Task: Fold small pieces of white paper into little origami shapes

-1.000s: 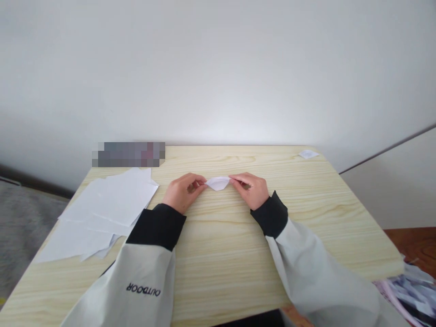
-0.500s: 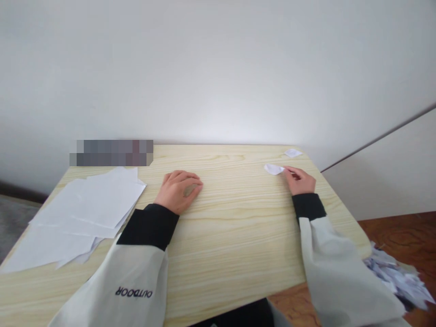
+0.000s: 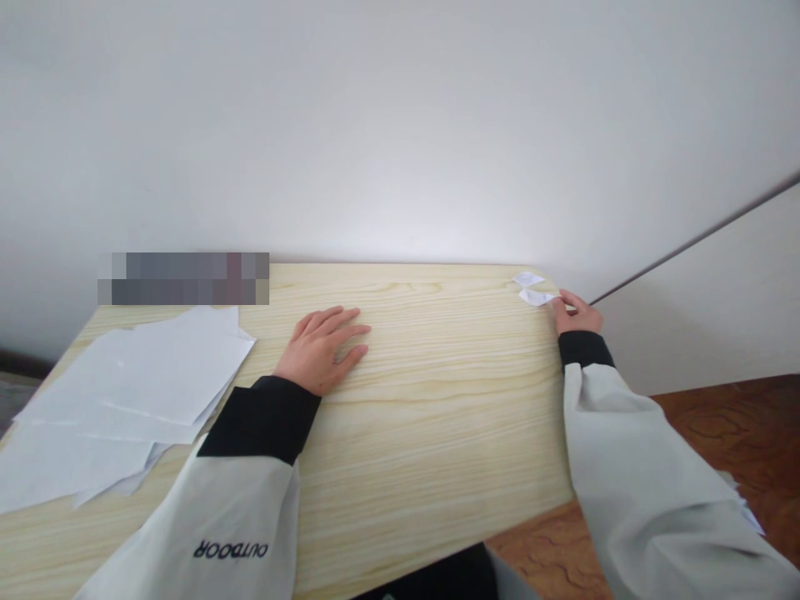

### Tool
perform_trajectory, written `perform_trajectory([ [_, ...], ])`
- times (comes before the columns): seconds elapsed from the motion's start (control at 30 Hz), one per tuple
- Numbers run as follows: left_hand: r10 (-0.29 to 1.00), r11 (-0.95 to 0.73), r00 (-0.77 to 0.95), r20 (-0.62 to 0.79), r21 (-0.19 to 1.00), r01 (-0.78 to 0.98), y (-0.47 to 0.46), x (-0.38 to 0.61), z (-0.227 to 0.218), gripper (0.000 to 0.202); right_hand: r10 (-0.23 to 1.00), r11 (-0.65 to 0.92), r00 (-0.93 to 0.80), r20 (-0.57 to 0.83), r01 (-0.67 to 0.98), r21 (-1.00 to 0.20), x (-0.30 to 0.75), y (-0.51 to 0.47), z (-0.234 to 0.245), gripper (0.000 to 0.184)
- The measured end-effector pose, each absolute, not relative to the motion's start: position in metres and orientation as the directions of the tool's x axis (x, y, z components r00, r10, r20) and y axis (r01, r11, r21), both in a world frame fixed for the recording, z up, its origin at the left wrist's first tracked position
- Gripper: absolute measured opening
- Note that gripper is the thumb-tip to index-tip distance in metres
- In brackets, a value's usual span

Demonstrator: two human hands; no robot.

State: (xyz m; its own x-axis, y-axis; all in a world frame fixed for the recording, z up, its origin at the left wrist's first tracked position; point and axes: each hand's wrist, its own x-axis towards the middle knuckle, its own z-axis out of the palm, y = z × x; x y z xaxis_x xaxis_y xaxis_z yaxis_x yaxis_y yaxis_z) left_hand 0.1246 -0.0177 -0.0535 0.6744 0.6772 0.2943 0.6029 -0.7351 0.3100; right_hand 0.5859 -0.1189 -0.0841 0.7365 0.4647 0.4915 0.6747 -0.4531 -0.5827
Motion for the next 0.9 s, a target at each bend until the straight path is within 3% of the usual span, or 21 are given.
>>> perform_trajectory([
  [0.13,0.68,-0.733,0.669,0.299,0.309,0.606,-0.018,0.125,-0.054,0.034,0.438,-0.432,0.741,0.508,0.67,-0.604,0.582,-0.121,-0.089,0.052],
  [0.3,0.681,-0.732,0.672,0.292,0.302,0.611,-0.019,0.125,-0.053,0.032,0.462,-0.394,0.699,0.545,0.713,-0.58,0.543,-0.122,-0.093,0.049],
  [0.43,0.685,-0.728,0.667,0.294,0.298,0.617,-0.021,0.127,-0.054,0.031,0.609,-0.228,0.549,0.573,0.813,-0.536,0.469,-0.116,-0.089,0.038],
  [0.57,0.744,-0.665,0.598,0.297,0.241,0.707,-0.025,0.12,-0.052,0.033,0.788,0.044,0.265,0.555,0.876,-0.48,0.384,-0.102,-0.081,0.03],
  [0.7,0.802,-0.591,0.554,0.224,0.157,0.791,-0.031,0.093,-0.041,0.035,0.863,0.171,0.098,0.495,0.866,-0.47,0.324,-0.085,-0.074,0.025],
  [0.8,0.873,-0.464,0.443,0.201,0.068,0.883,-0.035,0.061,-0.029,0.045,0.878,0.196,0.06,0.475,0.86,-0.472,0.302,-0.073,-0.071,0.023],
  [0.9,0.956,-0.21,0.21,0.205,-0.024,0.977,-0.036,0.031,-0.023,0.063,0.883,0.201,0.044,0.468,0.864,-0.461,0.291,-0.064,-0.07,0.022],
])
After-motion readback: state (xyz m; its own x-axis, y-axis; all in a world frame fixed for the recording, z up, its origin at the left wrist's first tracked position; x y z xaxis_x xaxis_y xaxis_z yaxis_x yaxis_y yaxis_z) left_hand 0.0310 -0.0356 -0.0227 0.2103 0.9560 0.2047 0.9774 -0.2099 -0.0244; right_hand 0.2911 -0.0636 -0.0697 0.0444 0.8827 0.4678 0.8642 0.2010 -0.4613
